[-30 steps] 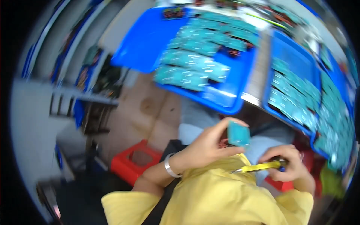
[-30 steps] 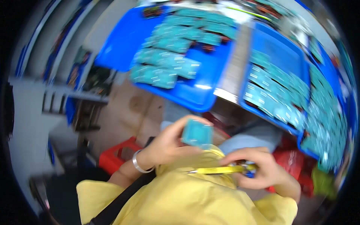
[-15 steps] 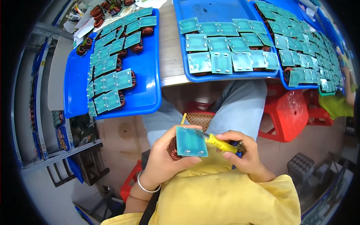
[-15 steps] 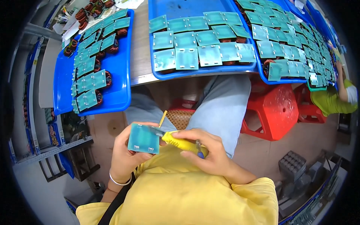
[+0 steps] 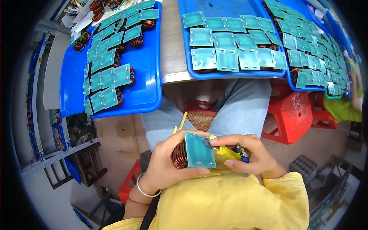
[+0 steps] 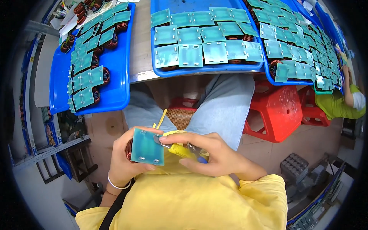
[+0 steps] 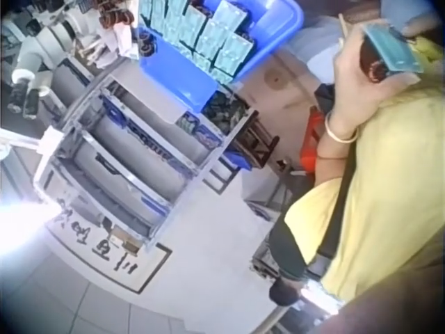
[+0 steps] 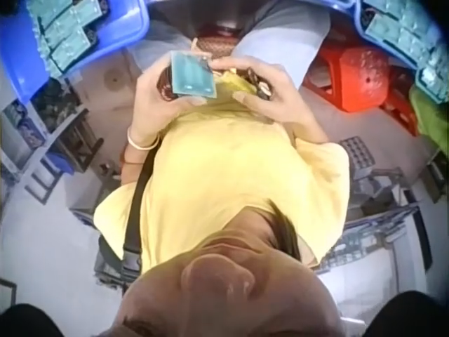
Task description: Assembling and trimming electronic components at a workshop station.
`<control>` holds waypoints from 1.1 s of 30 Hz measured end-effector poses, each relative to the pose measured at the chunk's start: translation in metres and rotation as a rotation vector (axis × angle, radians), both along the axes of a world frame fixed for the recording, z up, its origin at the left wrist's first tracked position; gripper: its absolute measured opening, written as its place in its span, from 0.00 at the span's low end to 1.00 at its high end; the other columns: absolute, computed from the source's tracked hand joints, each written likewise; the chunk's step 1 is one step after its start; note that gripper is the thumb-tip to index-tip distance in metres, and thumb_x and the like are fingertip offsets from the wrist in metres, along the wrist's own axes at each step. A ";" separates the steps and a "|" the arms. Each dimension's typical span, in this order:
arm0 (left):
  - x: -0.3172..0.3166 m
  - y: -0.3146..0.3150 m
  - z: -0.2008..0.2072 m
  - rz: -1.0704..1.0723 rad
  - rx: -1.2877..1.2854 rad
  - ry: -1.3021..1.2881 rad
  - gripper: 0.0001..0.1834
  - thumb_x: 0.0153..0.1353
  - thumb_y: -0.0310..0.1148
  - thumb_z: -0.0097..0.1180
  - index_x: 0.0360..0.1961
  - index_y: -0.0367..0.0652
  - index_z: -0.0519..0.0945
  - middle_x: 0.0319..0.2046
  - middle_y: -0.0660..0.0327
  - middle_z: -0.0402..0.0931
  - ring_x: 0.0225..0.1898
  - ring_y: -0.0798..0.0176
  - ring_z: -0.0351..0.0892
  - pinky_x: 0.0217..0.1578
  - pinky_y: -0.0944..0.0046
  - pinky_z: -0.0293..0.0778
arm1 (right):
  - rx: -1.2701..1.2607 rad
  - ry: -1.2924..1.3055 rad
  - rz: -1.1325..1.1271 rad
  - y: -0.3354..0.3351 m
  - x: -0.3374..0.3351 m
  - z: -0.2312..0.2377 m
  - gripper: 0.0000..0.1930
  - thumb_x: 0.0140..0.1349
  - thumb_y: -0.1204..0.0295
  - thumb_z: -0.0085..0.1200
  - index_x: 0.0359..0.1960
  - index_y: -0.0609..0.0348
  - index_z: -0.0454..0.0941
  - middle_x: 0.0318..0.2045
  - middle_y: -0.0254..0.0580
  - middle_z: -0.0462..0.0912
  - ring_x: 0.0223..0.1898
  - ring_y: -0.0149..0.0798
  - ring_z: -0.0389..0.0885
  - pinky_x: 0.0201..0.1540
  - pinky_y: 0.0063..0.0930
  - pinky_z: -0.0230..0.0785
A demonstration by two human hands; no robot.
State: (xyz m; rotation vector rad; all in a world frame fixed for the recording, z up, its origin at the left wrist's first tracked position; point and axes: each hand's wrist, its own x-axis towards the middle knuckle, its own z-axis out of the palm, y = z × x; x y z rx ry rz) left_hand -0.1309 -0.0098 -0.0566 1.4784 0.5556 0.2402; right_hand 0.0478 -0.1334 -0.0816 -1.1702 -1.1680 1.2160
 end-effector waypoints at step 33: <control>-0.004 -0.001 0.001 0.032 0.056 -0.005 0.32 0.38 0.28 0.72 0.47 0.33 0.72 0.41 0.57 0.77 0.41 0.67 0.77 0.45 0.69 0.71 | -0.094 0.107 0.015 0.002 -0.008 0.009 0.24 0.48 0.83 0.49 0.52 0.69 0.68 0.47 0.50 0.77 0.50 0.39 0.76 0.53 0.25 0.64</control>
